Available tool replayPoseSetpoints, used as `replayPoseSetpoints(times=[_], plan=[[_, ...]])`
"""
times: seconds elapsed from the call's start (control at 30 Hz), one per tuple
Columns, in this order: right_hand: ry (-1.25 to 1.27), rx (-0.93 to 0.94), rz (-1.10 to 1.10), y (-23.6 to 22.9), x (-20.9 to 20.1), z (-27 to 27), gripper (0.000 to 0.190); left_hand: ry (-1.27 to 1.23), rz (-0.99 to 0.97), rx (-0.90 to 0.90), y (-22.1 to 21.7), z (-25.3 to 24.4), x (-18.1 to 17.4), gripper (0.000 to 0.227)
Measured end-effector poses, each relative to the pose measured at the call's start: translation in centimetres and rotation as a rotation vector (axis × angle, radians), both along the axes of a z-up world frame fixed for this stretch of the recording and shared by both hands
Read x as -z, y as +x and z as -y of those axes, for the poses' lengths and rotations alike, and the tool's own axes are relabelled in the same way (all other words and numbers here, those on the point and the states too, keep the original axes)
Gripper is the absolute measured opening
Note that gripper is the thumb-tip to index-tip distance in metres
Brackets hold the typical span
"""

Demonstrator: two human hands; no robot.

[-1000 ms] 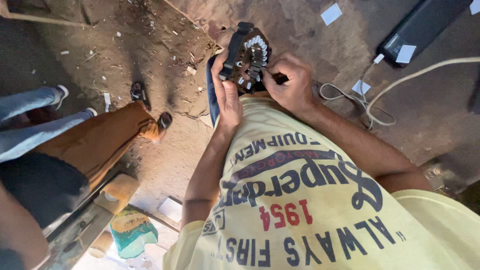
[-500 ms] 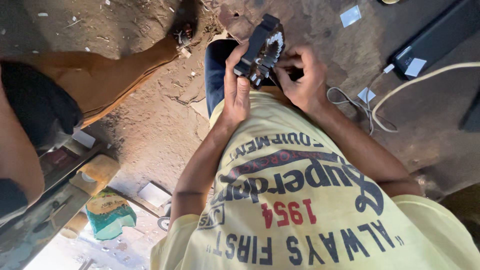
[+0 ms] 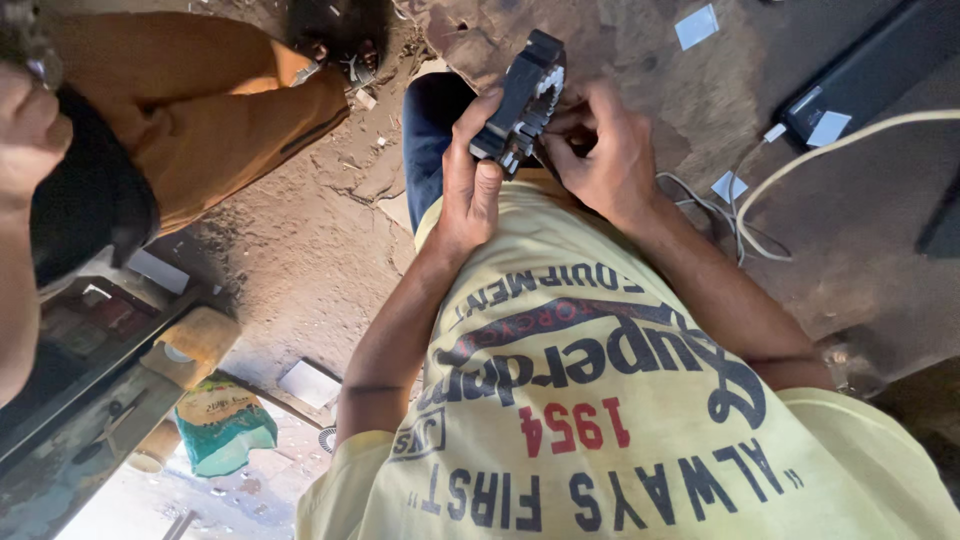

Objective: The person cuts small white rectangular pieces from a strip using scissors and places them into the slots of a black plastic component with a white spiral coil. The person repeats the cutting and placement process throughout the clip.

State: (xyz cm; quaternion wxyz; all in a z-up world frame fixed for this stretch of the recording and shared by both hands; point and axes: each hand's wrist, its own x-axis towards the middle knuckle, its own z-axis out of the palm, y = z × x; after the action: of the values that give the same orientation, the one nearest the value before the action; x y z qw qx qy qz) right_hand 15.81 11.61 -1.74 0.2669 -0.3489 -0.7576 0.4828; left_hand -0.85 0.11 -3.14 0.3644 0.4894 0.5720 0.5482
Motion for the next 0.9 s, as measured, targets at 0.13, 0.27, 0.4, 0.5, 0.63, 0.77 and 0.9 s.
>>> replayPoseSetpoints(times=[0.13, 0.27, 0.4, 0.5, 0.63, 0.77, 0.9], plan=[[-0.040, 0.018, 0.131, -0.2, -1.0, -1.5, 0.053, 0.004, 0.012, 0.053, -0.8, -0.5, -0.2, 0.071], [0.089, -0.004, 0.066, 0.3, -1.5, -2.5, 0.076, 0.022, -0.107, 0.192, -1.9, -0.9, -0.3, 0.068], [0.275, -0.097, 0.096, 0.7, 0.0, -2.5, 0.069, 0.138, -0.296, 0.255, -2.3, -0.8, -0.2, 0.068], [0.327, -0.134, 0.079, 1.1, 1.6, -2.5, 0.060, 0.084, -0.202, 0.217, -2.4, -0.7, -0.3, 0.076], [0.208, -0.182, 0.081, 2.5, 3.2, -2.7, 0.060, -0.035, -0.090, 0.178, -2.6, 0.0, -1.2, 0.093], [0.165, -0.244, -0.050, 3.4, 4.3, -2.8, 0.065, -0.175, 0.073, 0.182, -3.1, 0.9, -1.6, 0.108], [0.091, -0.108, -0.089, 4.6, 5.2, -1.5, 0.066, -0.068, -0.023, 0.198, -2.6, 0.2, 0.4, 0.116]])
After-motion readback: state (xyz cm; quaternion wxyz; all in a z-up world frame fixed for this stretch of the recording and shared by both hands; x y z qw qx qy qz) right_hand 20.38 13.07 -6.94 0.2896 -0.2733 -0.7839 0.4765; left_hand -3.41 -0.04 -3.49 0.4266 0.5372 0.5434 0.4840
